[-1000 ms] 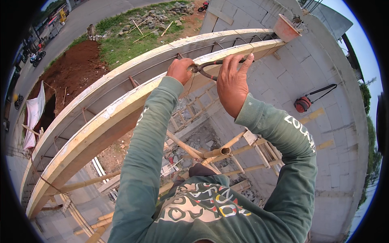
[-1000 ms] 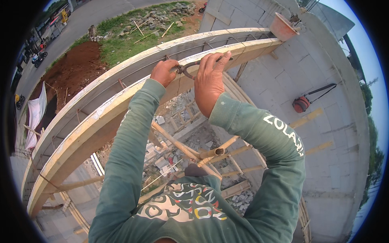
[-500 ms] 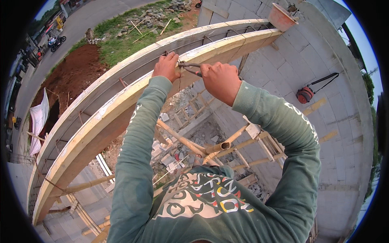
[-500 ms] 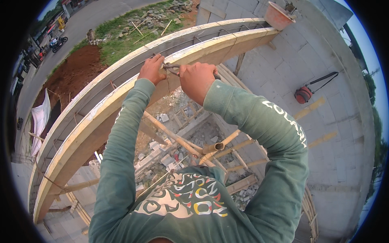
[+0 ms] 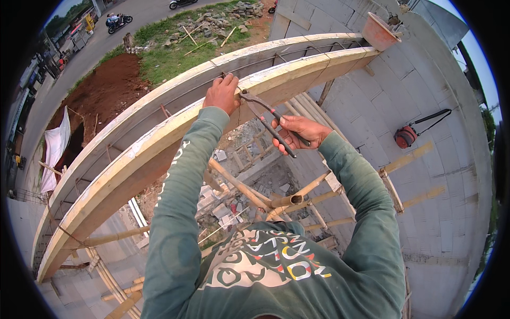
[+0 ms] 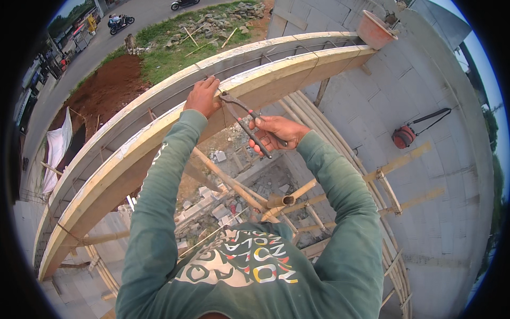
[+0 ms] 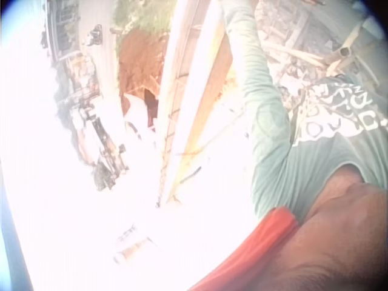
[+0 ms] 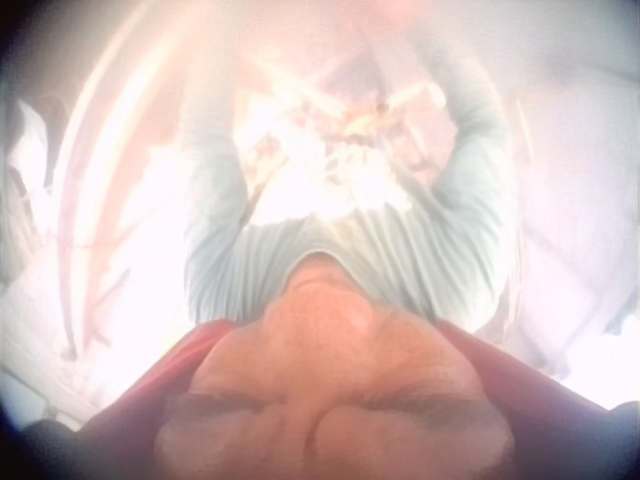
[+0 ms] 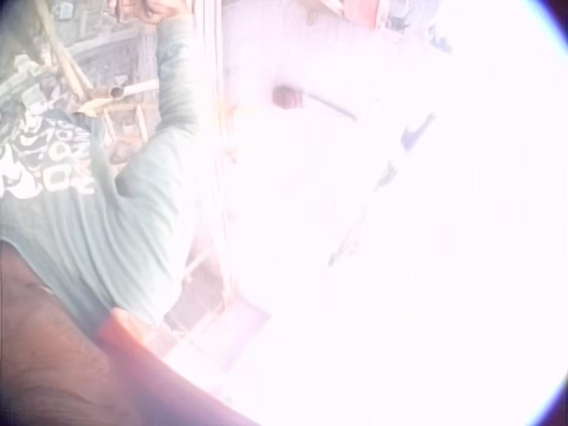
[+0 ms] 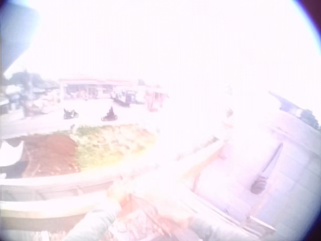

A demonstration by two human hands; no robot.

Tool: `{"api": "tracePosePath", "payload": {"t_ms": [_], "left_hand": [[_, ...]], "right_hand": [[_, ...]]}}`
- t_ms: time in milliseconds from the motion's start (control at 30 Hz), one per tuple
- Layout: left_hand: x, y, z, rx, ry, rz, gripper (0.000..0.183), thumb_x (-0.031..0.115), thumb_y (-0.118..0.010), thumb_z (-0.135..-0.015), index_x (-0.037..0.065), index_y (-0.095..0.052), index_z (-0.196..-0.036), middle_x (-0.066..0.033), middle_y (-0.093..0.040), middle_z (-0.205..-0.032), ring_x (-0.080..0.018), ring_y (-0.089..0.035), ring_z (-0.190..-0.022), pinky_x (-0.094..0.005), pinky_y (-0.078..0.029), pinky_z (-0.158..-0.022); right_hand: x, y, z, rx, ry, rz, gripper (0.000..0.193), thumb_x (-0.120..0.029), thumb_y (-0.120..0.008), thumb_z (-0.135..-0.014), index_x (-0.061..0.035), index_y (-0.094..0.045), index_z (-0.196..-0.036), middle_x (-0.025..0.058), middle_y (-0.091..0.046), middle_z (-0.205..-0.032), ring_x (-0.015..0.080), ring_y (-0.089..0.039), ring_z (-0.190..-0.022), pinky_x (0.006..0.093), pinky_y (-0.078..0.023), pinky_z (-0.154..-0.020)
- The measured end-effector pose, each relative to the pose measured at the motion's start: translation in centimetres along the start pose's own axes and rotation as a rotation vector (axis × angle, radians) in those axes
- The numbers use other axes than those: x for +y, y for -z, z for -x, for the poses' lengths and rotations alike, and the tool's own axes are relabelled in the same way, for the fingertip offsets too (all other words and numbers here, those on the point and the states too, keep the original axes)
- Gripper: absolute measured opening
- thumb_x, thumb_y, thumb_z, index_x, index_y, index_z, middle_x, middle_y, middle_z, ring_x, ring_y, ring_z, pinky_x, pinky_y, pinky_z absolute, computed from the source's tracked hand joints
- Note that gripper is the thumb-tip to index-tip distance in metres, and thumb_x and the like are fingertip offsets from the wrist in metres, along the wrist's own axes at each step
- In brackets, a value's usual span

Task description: The person works on a wooden formwork beam at a construction site, bending and tying metal rods to secure the structure. They use pliers to twist and tighten the rods around the wooden frame.

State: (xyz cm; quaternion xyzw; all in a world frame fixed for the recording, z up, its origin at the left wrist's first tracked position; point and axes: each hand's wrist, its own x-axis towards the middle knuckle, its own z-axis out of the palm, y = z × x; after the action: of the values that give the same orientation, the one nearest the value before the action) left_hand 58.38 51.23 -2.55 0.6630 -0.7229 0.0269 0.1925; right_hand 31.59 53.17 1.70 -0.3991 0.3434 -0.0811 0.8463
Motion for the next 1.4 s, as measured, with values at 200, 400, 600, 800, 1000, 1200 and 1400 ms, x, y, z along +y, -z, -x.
{"api": "tracePosePath", "payload": {"t_ms": [200,400,600,800,1000,1200,1400], "left_hand": [[-4.0,2.1,-2.4,-0.336,-0.204,0.161,0.076,0.021,-0.078,-0.078,0.010,-0.045,-0.145,-0.0120,-0.030,-0.158,-0.0343,-0.042,-0.138,-0.0417,-0.043,-0.111],[-12.9,2.2,-8.0,-0.004,0.199,0.174,0.055,0.047,-0.055,-0.094,0.006,-0.062,-0.130,-0.0206,-0.064,-0.127,-0.0390,-0.057,-0.122,-0.0476,-0.044,-0.104],[-15.3,0.3,-8.1,-0.243,0.512,-0.009,0.082,0.072,-0.028,-0.096,0.006,-0.068,-0.122,-0.0220,-0.062,-0.130,-0.0397,-0.057,-0.123,-0.0493,-0.044,-0.104],[-14.8,0.3,-8.4,-0.134,0.567,0.025,0.089,0.077,-0.022,-0.093,0.007,-0.074,-0.112,-0.0262,-0.065,-0.120,-0.0441,-0.059,-0.117,-0.0519,-0.044,-0.103],[-14.2,0.8,-8.0,-0.176,0.542,0.020,0.092,0.080,-0.021,-0.091,0.008,-0.072,-0.118,-0.0251,-0.064,-0.124,-0.0429,-0.058,-0.120,-0.0516,-0.043,-0.104],[-13.6,1.1,-7.7,-0.212,0.568,0.018,0.091,0.081,-0.023,-0.091,0.009,-0.069,-0.123,-0.0246,-0.062,-0.129,-0.0423,-0.057,-0.122,-0.0533,-0.041,-0.106],[-13.0,1.7,-7.7,-0.247,0.568,0.012,0.095,0.084,-0.025,-0.087,0.008,-0.068,-0.125,-0.0232,-0.062,-0.129,-0.0397,-0.057,-0.124,-0.0536,-0.040,-0.106]], "right_hand": [[-3.7,-1.7,0.6,0.255,-0.082,0.765,0.059,-0.024,-0.081,-0.083,0.0054,-0.044,-0.119,0.0179,-0.069,-0.089,0.0216,-0.072,-0.078,0.0380,-0.062,-0.071],[-2.2,-5.2,0.1,0.679,0.312,1.723,0.047,-0.011,-0.072,-0.069,0.0034,-0.043,-0.104,0.0262,-0.062,-0.082,0.0425,-0.065,-0.073,0.0472,-0.055,-0.066],[-1.3,-8.3,0.3,1.015,0.540,2.207,0.022,-0.021,-0.061,-0.091,-0.0012,-0.056,-0.100,0.0144,-0.058,-0.090,0.0279,-0.063,-0.079,0.0431,-0.052,-0.067],[-2.0,-9.1,1.4,1.200,0.465,2.750,0.031,-0.026,-0.054,-0.096,0.0025,-0.063,-0.105,0.0150,-0.064,-0.094,0.0233,-0.060,-0.084,0.0397,-0.049,-0.071],[-4.7,-5.9,1.6,0.553,0.197,1.774,0.041,-0.034,-0.048,-0.102,0.0042,-0.062,-0.101,0.0135,-0.065,-0.079,0.0225,-0.066,-0.065,0.0407,-0.054,-0.057],[-4.8,-2.5,1.2,0.284,-0.186,0.416,0.052,-0.046,-0.045,-0.104,0.0046,-0.057,-0.105,0.0158,-0.067,-0.081,0.0216,-0.070,-0.069,0.0363,-0.061,-0.062],[-5.8,-4.9,1.6,0.577,-0.078,1.403,0.063,-0.031,-0.084,-0.074,0.0058,-0.050,-0.111,0.0171,-0.065,-0.082,0.0251,-0.071,-0.070,0.0389,-0.059,-0.059]]}}
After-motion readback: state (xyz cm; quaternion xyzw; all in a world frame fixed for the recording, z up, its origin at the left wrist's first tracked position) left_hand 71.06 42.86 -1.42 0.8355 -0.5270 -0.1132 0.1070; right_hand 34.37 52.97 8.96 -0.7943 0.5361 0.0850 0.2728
